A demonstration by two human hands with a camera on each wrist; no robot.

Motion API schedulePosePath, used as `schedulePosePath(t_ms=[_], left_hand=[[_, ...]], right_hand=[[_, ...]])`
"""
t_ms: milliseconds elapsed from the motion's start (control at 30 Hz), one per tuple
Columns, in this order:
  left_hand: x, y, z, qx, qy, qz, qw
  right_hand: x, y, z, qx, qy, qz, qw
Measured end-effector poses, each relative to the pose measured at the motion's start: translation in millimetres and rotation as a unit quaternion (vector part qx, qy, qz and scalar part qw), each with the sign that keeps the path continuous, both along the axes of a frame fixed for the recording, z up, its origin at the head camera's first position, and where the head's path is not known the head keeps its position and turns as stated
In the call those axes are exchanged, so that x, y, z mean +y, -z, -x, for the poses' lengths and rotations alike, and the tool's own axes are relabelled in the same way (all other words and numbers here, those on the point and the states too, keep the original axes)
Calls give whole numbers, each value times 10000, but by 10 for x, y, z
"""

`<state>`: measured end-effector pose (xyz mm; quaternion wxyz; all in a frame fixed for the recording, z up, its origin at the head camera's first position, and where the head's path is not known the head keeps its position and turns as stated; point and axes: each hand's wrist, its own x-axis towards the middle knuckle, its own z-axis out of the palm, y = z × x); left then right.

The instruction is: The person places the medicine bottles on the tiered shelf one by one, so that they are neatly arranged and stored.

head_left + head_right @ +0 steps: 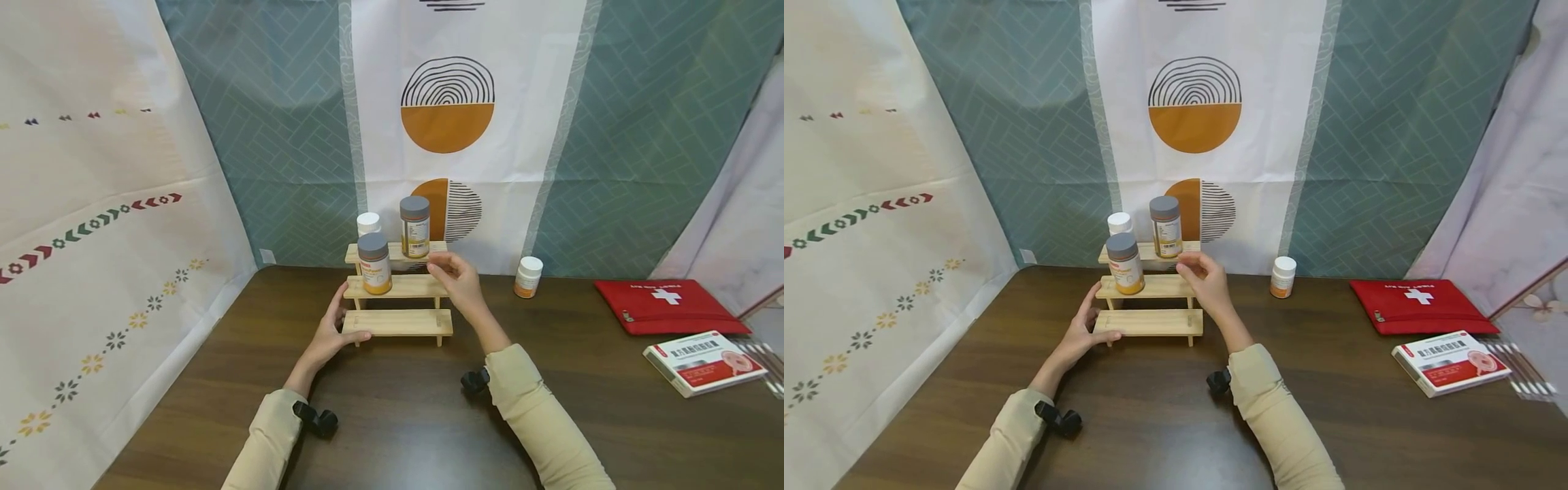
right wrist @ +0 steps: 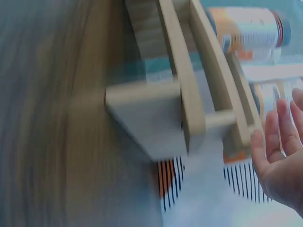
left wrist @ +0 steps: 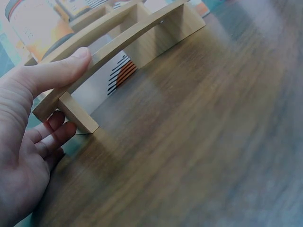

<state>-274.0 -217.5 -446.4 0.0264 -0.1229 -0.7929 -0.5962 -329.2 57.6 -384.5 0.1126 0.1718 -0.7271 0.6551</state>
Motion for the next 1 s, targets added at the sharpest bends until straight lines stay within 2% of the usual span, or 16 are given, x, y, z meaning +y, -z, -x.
schedulePosePath(t_ms=[167,333,400,533,800,1000], left_hand=[[13,-39,-27,4,79,24,10000],[-33,120,56,-9,-60,107,9999],[-40,140,69,33,-72,115,9999],[-44,153,86,105,-63,66,9999],[-36,160,84,82,-47,128,9999],[-43,153,85,136,-61,89,9998]], right_hand=[[289,92,77,47,408,-77,9991],[527,95,142,26,840,121,9964],[605,74,177,62,1011,250,9945],[742,37,224,105,1301,535,9900],[992,46,234,-157,1718,971,9802],[1158,45,270,195,2244,1104,9680]])
